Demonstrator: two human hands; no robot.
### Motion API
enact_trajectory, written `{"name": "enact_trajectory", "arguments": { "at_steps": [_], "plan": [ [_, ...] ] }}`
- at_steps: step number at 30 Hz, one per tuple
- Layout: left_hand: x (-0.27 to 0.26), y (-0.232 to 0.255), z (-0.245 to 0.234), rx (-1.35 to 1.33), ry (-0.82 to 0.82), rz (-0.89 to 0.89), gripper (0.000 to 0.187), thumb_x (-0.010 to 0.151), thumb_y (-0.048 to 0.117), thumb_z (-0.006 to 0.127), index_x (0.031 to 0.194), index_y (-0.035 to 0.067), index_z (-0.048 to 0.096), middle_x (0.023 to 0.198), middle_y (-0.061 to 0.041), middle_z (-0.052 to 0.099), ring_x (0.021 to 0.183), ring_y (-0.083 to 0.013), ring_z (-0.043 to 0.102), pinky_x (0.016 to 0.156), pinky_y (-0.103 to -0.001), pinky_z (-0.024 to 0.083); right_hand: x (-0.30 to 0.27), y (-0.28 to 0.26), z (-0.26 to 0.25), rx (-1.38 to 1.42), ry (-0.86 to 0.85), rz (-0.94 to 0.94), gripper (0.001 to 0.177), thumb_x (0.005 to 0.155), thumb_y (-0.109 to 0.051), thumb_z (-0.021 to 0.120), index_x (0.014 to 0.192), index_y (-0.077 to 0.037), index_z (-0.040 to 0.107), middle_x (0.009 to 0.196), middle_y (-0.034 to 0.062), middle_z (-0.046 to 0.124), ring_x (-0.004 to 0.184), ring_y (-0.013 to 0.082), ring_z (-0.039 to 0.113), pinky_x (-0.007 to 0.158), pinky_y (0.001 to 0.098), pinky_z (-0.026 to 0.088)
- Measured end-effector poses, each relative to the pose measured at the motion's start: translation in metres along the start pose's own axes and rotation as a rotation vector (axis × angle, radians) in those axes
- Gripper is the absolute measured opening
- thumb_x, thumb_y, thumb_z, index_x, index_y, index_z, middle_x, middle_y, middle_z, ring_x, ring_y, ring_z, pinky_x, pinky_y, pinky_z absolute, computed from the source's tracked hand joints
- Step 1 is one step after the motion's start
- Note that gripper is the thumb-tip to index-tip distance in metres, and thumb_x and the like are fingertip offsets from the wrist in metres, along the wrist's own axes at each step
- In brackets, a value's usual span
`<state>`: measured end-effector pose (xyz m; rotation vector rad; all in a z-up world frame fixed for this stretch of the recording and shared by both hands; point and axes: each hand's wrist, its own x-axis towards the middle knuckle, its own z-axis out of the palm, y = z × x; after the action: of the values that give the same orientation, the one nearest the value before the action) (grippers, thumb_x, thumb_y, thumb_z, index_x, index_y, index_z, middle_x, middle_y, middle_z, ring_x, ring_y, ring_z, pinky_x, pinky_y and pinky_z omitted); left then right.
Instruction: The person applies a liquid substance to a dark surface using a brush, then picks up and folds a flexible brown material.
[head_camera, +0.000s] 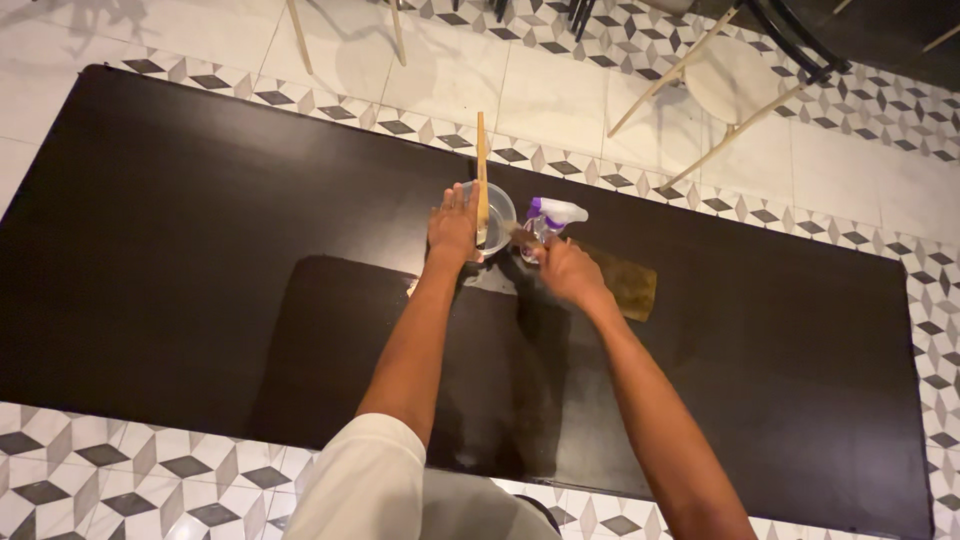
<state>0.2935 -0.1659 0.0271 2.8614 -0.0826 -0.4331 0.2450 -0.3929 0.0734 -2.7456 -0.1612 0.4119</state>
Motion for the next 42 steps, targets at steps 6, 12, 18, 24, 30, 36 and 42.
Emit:
{"name": "enact_trajectory", "arguments": {
  "at_steps": [6, 12, 18, 24, 30, 36, 42],
  "plan": [
    [0.002, -0.007, 0.004, -0.073, 0.035, 0.002, 0.15, 0.053, 0.037, 0.103, 0.163, 0.02, 0.003, 0.171, -0.007, 0.015, 0.156, -0.0251, 0.02, 0.117, -0.051, 0.034, 0.041, 0.035, 0.059, 0.711, -0.136, 0.067, 0.039, 0.108, -0.037, 0.052, 0.1, -0.002, 0.068, 0.071, 0.0094, 0.061, 0.057, 0.0222, 0.053, 0.051, 0.0376, 0.039],
    [0.003, -0.005, 0.0, -0.058, -0.012, -0.039, 0.149, 0.055, 0.034, 0.103, 0.164, 0.021, 0.002, 0.172, -0.002, 0.013, 0.156, -0.0221, 0.019, 0.12, -0.055, 0.029, 0.015, 0.001, 0.025, 0.966, -0.384, 0.462, 0.04, 0.104, -0.043, 0.05, 0.087, -0.009, 0.062, 0.052, -0.006, 0.04, 0.036, 0.0062, 0.027, 0.034, 0.0267, 0.017],
    [-0.005, -0.004, -0.006, -0.094, -0.037, -0.038, 0.147, 0.057, 0.032, 0.102, 0.164, 0.021, 0.002, 0.172, 0.001, 0.011, 0.157, -0.0191, 0.016, 0.121, -0.055, 0.027, 0.002, 0.004, 0.007, 0.845, -0.378, 0.476, 0.04, 0.103, -0.041, 0.05, 0.086, -0.007, 0.064, 0.051, -0.0041, 0.04, 0.035, 0.0089, 0.028, 0.034, 0.0296, 0.019],
    [-0.012, -0.007, -0.018, -0.18, -0.032, -0.021, 0.145, 0.057, 0.027, 0.101, 0.163, 0.02, 0.003, 0.172, 0.001, 0.009, 0.157, -0.0189, 0.013, 0.123, -0.054, 0.023, -0.005, 0.015, 0.011, 0.774, -0.325, 0.395, 0.044, 0.102, -0.048, 0.053, 0.093, -0.008, 0.068, 0.052, -0.0033, 0.04, 0.037, 0.0091, 0.031, 0.037, 0.0302, 0.022],
    [-0.06, -0.023, 0.011, -0.573, 0.347, 0.173, 0.124, 0.065, 0.018, 0.092, 0.161, 0.008, 0.014, 0.168, -0.024, 0.011, 0.156, -0.0402, 0.012, 0.124, -0.054, 0.022, 0.007, 0.025, 0.059, 0.674, 0.023, -0.06, 0.028, 0.102, -0.031, 0.061, 0.105, -0.005, 0.072, 0.07, -0.0006, 0.055, 0.063, 0.0113, 0.049, 0.057, 0.0303, 0.042],
    [-0.151, -0.012, 0.067, -0.834, 0.625, 0.079, 0.079, 0.086, 0.012, 0.076, 0.155, 0.006, 0.038, 0.165, -0.027, 0.023, 0.152, -0.0455, 0.026, 0.122, -0.052, 0.027, 0.01, -0.031, 0.047, 0.465, 0.347, -0.292, 0.022, 0.098, -0.018, 0.067, 0.108, 0.001, 0.071, 0.092, 0.0165, 0.062, 0.084, 0.0285, 0.059, 0.077, 0.0405, 0.048],
    [-0.218, -0.007, 0.062, -0.949, 0.555, 0.036, 0.058, 0.088, 0.001, 0.063, 0.145, 0.008, 0.05, 0.16, -0.024, 0.035, 0.148, -0.0441, 0.033, 0.119, -0.05, 0.031, 0.032, -0.08, 0.038, 0.236, 0.483, -0.364, 0.02, 0.093, -0.014, 0.071, 0.108, -0.002, 0.073, 0.098, 0.0182, 0.062, 0.096, 0.037, 0.058, 0.086, 0.047, 0.047]
  ]
}}
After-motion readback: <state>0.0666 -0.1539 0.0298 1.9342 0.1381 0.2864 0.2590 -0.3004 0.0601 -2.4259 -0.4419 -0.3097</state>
